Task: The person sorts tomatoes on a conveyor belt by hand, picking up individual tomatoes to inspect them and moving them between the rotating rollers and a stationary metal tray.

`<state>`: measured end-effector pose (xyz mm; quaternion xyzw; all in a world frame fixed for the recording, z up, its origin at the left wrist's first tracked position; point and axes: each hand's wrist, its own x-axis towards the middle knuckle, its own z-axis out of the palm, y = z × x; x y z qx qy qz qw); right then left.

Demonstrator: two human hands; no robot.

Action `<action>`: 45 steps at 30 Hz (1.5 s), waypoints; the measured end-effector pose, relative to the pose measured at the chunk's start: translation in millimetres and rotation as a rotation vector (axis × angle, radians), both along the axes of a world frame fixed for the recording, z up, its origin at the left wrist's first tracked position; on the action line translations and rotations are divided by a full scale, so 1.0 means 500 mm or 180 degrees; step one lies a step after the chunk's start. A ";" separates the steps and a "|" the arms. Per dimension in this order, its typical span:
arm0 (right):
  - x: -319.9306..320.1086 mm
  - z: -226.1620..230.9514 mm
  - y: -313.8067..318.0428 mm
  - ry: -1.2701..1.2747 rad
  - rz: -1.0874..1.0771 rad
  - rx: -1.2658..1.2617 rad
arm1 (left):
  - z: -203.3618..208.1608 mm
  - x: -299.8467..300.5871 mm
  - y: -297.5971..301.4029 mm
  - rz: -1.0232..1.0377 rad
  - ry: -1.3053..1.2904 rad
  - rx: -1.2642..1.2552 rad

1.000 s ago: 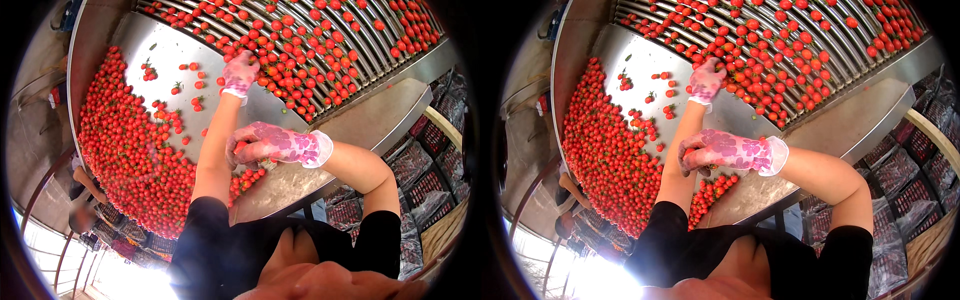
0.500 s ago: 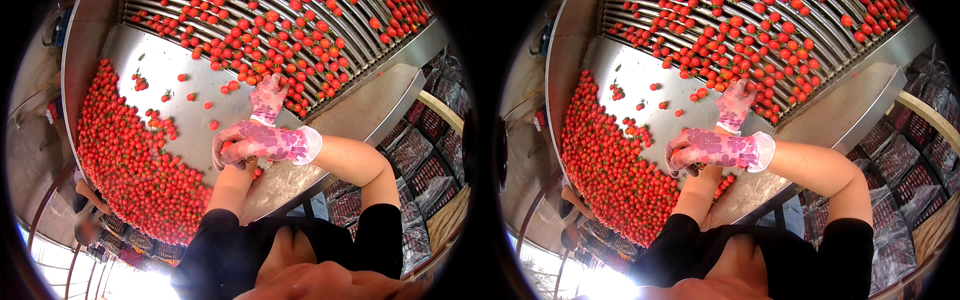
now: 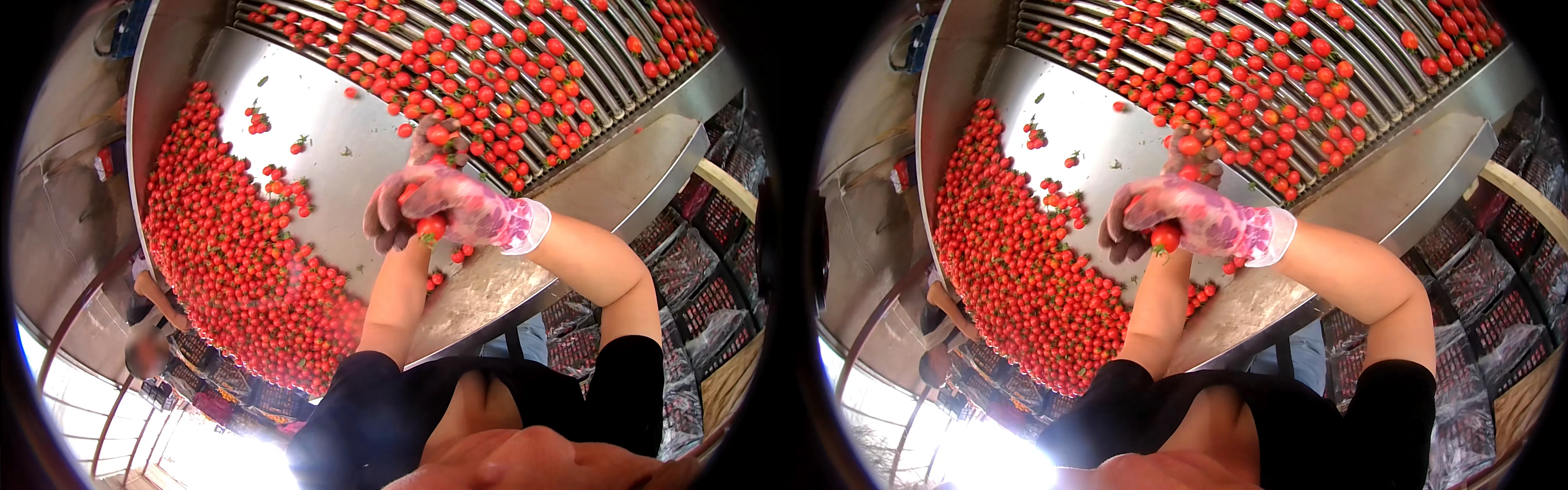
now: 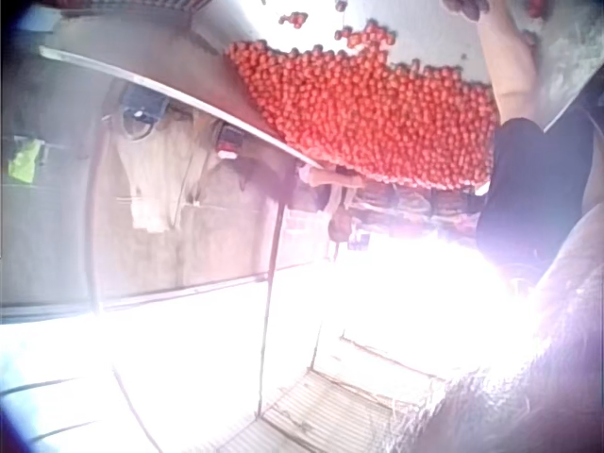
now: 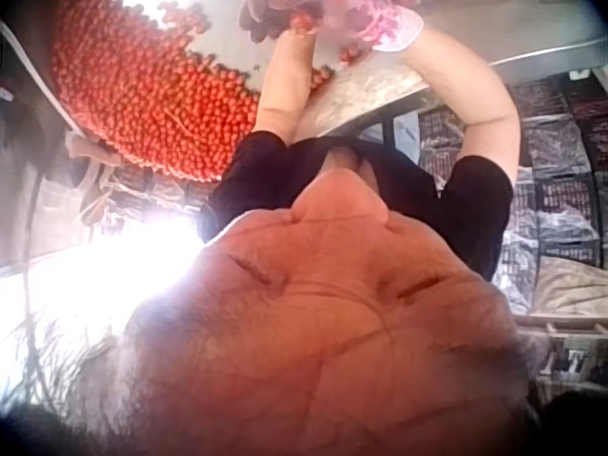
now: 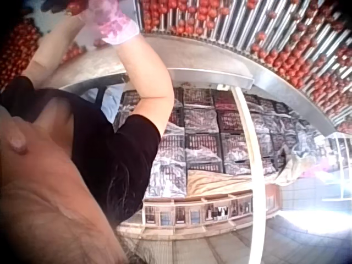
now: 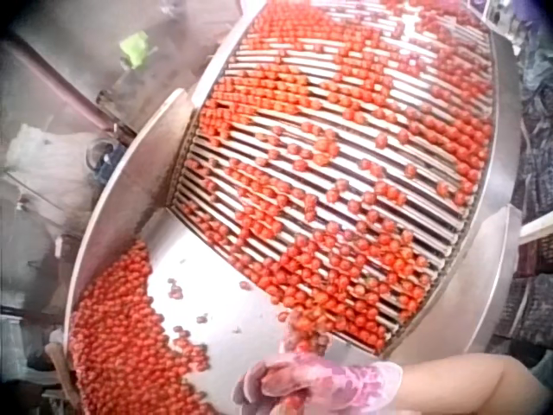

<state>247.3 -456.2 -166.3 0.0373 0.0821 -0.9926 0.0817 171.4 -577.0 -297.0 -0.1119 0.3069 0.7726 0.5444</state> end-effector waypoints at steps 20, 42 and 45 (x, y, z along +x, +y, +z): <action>0.065 0.040 -0.097 -0.0846 -0.1624 0.2153 | 0.314 0.107 0.023 0.0454 0.4054 -0.2046; 0.904 -0.191 0.330 -0.3730 -0.4692 0.0288 | 0.160 0.074 -0.245 -0.1477 0.4527 -0.4298; 0.974 -0.226 0.195 -0.3711 -0.3414 0.1215 | 0.118 0.019 -0.268 -0.1394 0.4355 -0.4804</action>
